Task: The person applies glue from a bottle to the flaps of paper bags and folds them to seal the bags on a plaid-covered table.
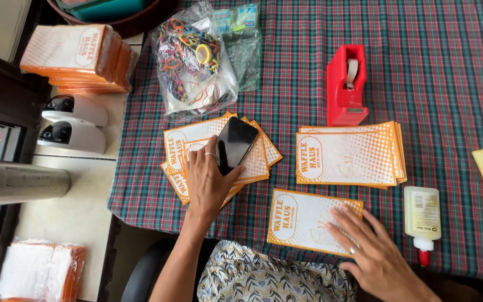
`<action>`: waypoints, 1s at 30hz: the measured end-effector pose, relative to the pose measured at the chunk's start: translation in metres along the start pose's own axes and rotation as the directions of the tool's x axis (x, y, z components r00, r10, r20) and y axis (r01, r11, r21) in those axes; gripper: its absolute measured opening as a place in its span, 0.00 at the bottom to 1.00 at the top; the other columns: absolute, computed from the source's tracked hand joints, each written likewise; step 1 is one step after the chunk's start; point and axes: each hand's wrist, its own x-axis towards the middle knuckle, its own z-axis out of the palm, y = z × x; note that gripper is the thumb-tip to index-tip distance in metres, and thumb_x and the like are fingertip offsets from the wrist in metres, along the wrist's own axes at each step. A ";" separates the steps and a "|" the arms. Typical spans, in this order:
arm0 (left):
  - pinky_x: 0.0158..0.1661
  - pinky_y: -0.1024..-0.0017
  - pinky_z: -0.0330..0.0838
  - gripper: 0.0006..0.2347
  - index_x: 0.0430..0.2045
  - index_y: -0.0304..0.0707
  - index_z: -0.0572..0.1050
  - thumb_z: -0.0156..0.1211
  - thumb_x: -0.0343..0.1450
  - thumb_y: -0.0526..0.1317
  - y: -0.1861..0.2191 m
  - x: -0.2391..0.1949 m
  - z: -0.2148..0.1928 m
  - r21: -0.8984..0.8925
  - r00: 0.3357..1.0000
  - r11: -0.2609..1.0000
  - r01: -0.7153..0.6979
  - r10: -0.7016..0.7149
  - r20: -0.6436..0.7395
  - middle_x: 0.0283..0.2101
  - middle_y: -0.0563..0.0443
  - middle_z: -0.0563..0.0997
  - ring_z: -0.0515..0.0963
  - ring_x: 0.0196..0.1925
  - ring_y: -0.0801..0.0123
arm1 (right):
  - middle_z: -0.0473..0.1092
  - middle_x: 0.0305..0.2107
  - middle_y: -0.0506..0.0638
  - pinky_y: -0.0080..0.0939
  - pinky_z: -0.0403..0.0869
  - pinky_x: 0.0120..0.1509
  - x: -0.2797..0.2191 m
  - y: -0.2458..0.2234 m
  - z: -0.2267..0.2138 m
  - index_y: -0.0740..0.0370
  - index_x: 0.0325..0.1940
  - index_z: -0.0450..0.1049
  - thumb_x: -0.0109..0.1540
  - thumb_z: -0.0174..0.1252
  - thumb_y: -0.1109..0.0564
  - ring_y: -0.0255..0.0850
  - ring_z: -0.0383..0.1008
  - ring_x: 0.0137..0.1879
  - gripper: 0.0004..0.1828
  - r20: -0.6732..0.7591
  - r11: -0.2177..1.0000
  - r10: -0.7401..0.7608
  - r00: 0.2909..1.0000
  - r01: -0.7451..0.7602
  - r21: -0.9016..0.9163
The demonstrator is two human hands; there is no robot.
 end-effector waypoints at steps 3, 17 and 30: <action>0.52 0.54 0.64 0.39 0.63 0.34 0.68 0.77 0.58 0.50 0.000 0.006 -0.013 -0.181 0.998 0.982 0.046 -0.055 -0.044 0.44 0.40 0.80 0.70 0.45 0.47 | 0.64 0.66 0.62 0.66 0.63 0.79 -0.009 -0.015 -0.005 0.63 0.62 0.69 0.65 0.46 0.65 0.61 0.60 0.76 0.20 -0.146 0.975 -0.046 0.988 0.076 0.210; 0.47 0.66 0.74 0.34 0.59 0.35 0.71 0.81 0.58 0.38 0.016 -0.029 -0.120 -0.568 0.900 0.823 -0.008 -0.242 -0.362 0.50 0.38 0.82 0.81 0.50 0.59 | 0.74 0.56 0.57 0.43 0.76 0.59 0.202 -0.019 0.005 0.63 0.67 0.69 0.63 0.62 0.61 0.46 0.77 0.60 0.27 -0.166 0.547 0.370 0.914 -0.070 0.834; 0.43 0.70 0.74 0.33 0.57 0.32 0.71 0.79 0.58 0.41 0.008 -0.022 0.007 -0.517 0.962 0.831 0.204 -0.267 -0.051 0.42 0.41 0.78 0.79 0.40 0.64 | 0.68 0.55 0.62 0.56 0.68 0.63 0.175 0.012 0.018 0.69 0.59 0.68 0.61 0.66 0.67 0.57 0.71 0.59 0.23 -0.541 0.969 0.220 0.812 -0.117 0.218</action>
